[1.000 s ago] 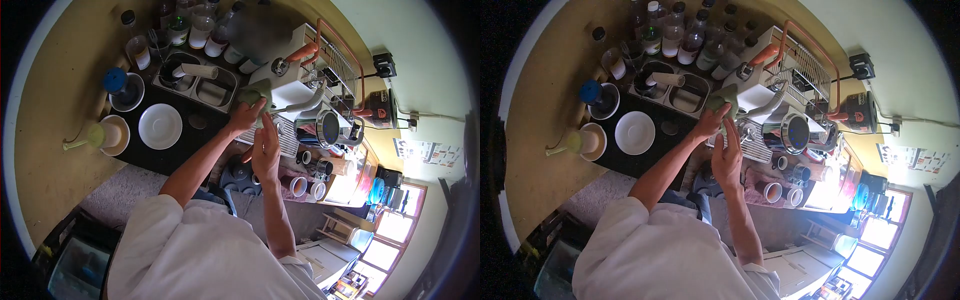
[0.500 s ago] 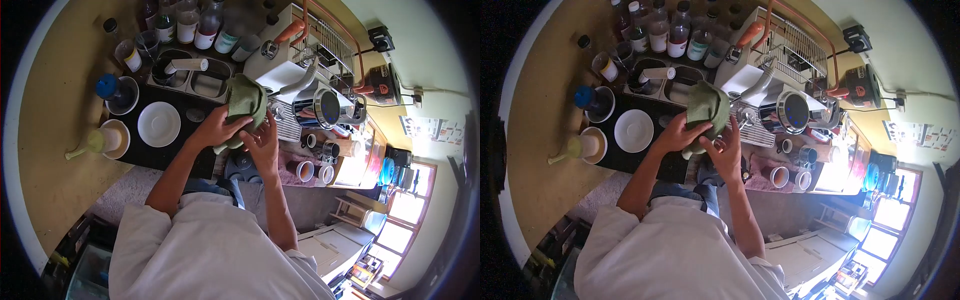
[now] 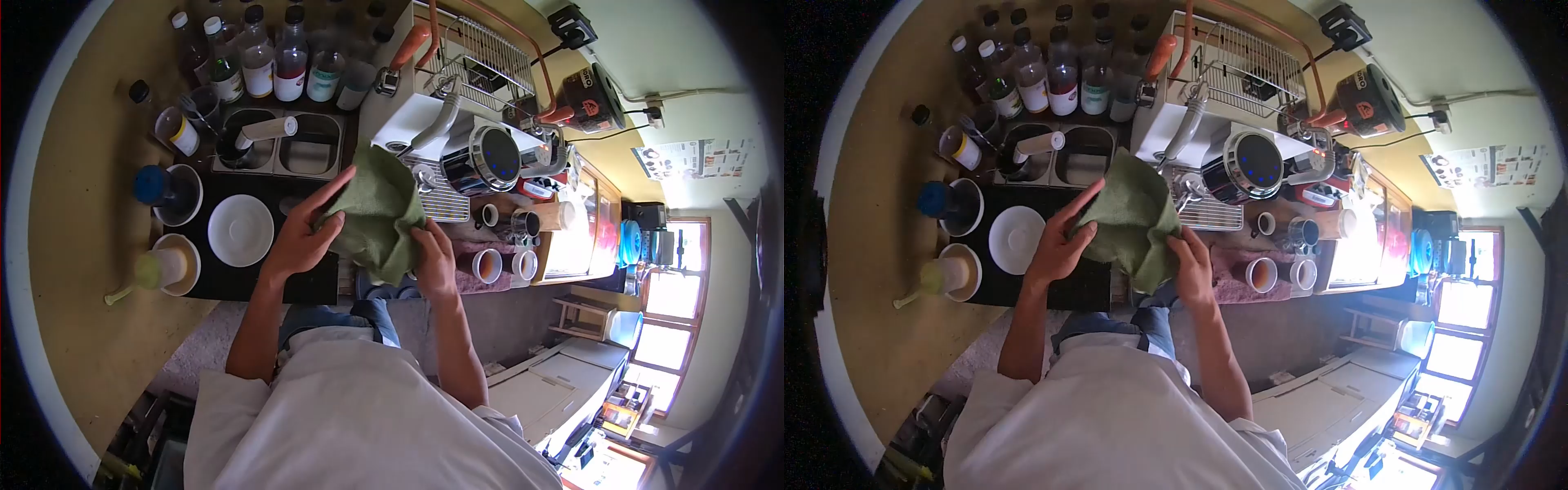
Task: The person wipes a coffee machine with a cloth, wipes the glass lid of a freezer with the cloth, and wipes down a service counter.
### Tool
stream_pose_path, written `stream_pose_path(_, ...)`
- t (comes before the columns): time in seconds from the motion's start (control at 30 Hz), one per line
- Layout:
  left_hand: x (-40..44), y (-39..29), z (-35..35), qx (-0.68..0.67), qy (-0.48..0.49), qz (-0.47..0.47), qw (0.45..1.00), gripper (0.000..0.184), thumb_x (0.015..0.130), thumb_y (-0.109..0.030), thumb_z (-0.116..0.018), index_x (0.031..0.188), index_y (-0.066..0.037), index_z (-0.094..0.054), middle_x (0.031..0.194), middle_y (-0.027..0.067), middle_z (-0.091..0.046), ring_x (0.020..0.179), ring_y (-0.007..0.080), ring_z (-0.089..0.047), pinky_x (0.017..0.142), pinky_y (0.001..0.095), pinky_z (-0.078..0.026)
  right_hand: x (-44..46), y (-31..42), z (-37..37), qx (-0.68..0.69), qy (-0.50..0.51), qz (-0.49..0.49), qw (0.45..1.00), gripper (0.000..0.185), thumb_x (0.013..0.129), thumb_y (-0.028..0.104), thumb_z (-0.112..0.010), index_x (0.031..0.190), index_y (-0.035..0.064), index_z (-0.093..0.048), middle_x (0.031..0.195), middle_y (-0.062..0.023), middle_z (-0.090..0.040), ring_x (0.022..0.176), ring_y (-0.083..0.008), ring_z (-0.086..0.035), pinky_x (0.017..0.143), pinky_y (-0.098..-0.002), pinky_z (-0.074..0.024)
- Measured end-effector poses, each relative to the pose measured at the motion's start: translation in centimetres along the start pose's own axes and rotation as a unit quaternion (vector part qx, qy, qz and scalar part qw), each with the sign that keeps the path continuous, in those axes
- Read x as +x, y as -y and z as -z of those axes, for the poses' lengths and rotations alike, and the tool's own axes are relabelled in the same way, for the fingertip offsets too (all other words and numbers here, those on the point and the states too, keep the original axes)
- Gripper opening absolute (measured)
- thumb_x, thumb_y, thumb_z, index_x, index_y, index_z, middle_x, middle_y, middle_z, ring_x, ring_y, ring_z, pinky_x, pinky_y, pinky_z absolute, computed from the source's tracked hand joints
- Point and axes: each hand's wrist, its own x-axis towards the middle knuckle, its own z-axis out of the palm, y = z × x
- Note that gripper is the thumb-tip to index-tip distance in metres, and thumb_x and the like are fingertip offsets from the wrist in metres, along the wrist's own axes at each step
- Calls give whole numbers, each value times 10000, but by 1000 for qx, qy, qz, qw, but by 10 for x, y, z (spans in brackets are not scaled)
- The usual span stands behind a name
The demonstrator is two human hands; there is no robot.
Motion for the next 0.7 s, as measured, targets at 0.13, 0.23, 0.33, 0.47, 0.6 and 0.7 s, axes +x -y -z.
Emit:
stream_pose_path(0.13, -9, -12, 7, -14, 73, 141, 987, 527, 995, -53, -490, 1513, -62, -393, 1254, 55, -581, 871, 45, -517, 788, 229, -441, -5, 0, 3, 110, -54, -27, 992, 409, 984, 260, -609, 1256, -40, -558, 1133, -71, -653, 1001, -148, -631, 887, -284, -499)
stream_pose_path(0.23, -11, -15, -1, 1, 71, 113, 991, 504, 1002, -69, -496, 1497, -37, -405, 1441, 113, -537, 1060, 98, -571, 927, 257, -435, -13, 4, -6, -230, -18, 69, 971, 515, 942, 361, -679, 1241, -41, -558, 1109, -83, -663, 974, -176, -642, 877, -298, -502)
stream_pose_path(0.33, -12, -14, -6, 69, 70, 76, 992, 482, 1016, -106, -505, 1483, -30, -418, 1456, 143, -523, 1232, 185, -557, 1041, 307, -401, -17, 0, -2, -363, -28, 92, 927, 422, 906, 238, -661, 1219, -28, -563, 1061, -109, -675, 955, -172, -636, 843, -320, -501)
stream_pose_path(0.47, -13, -16, -4, 67, 62, 41, 995, 482, 1018, -131, -522, 1478, -30, -420, 1481, 167, -490, 1405, 283, -431, 1149, 369, -316, -25, 9, 7, -400, -52, 141, 904, 347, 908, 126, -542, 1217, -31, -558, 1065, -110, -674, 974, -171, -627, 857, -321, -491)
stream_pose_path(0.6, -13, -12, 4, 100, 43, 32, 994, 513, 991, -117, -580, 1477, -41, -431, 1471, 153, -505, 1355, 242, -486, 1122, 351, -356, -22, -1, 43, -172, -77, 99, 977, 320, 980, 155, -518, 1249, -5, -586, 1111, -74, -663, 1004, -168, -628, 870, -291, -491)
stream_pose_path(0.7, -14, -5, 8, 64, 38, 76, 994, 529, 978, -116, -608, 1477, -65, -442, 1474, 148, -502, 1295, 191, -529, 1064, 334, -424, -43, 26, 38, 141, -104, -25, 984, 315, 1012, 247, -502, 1204, 32, -629, 1157, -94, -664, 1034, -218, -649, 907, -346, -516)
